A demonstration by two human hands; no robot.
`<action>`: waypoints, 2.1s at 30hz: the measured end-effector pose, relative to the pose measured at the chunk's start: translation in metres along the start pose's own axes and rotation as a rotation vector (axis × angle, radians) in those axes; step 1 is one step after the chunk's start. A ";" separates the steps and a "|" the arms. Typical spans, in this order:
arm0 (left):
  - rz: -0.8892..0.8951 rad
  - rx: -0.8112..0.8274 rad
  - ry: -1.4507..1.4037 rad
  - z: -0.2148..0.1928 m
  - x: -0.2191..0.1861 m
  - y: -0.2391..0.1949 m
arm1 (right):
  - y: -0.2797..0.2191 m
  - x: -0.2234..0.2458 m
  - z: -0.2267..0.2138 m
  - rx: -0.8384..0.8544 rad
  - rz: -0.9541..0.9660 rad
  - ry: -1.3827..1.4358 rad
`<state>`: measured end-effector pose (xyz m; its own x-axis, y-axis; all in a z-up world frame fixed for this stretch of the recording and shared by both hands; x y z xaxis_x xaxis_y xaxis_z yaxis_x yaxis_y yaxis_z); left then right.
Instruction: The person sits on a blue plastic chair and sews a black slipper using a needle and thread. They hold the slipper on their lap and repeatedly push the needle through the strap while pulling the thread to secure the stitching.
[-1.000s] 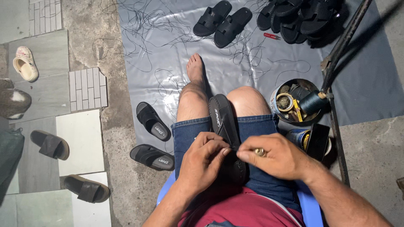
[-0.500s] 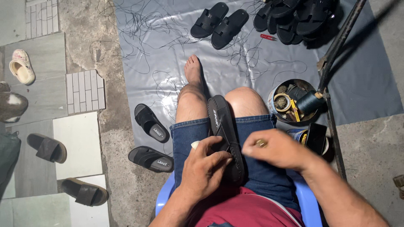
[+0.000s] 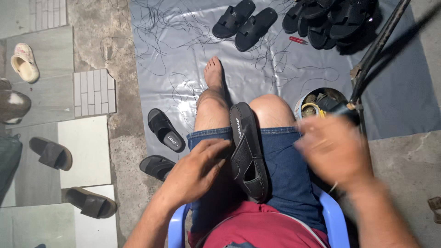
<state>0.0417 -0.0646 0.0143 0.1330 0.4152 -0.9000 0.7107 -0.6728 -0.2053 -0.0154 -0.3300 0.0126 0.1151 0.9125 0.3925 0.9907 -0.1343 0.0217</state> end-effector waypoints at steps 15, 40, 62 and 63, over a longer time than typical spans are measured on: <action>0.465 -0.255 -1.373 -0.040 0.021 -0.007 | 0.004 0.032 0.057 0.071 -0.222 0.278; -0.339 0.042 0.052 0.009 0.022 0.049 | 0.005 0.033 0.057 0.053 -0.258 0.415; 0.050 -0.059 -0.066 0.007 -0.005 0.011 | 0.027 0.050 0.021 0.420 -0.644 -0.083; -0.038 -0.002 -0.064 0.009 -0.003 0.012 | 0.027 0.049 0.023 0.435 -0.644 -0.117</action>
<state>0.0438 -0.0799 0.0108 0.0611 0.4006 -0.9142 0.7160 -0.6557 -0.2395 0.0191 -0.2801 0.0109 -0.5089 0.7971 0.3251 0.8014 0.5766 -0.1591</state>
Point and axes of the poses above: each hand's wrist, its own y-axis towards the middle knuckle, its own z-axis out of the palm, x = y × z, the point moved 3 cm from there along y, towards the middle knuckle, and after that the axes turned 12 degrees about -y, right-handed, at the moved point
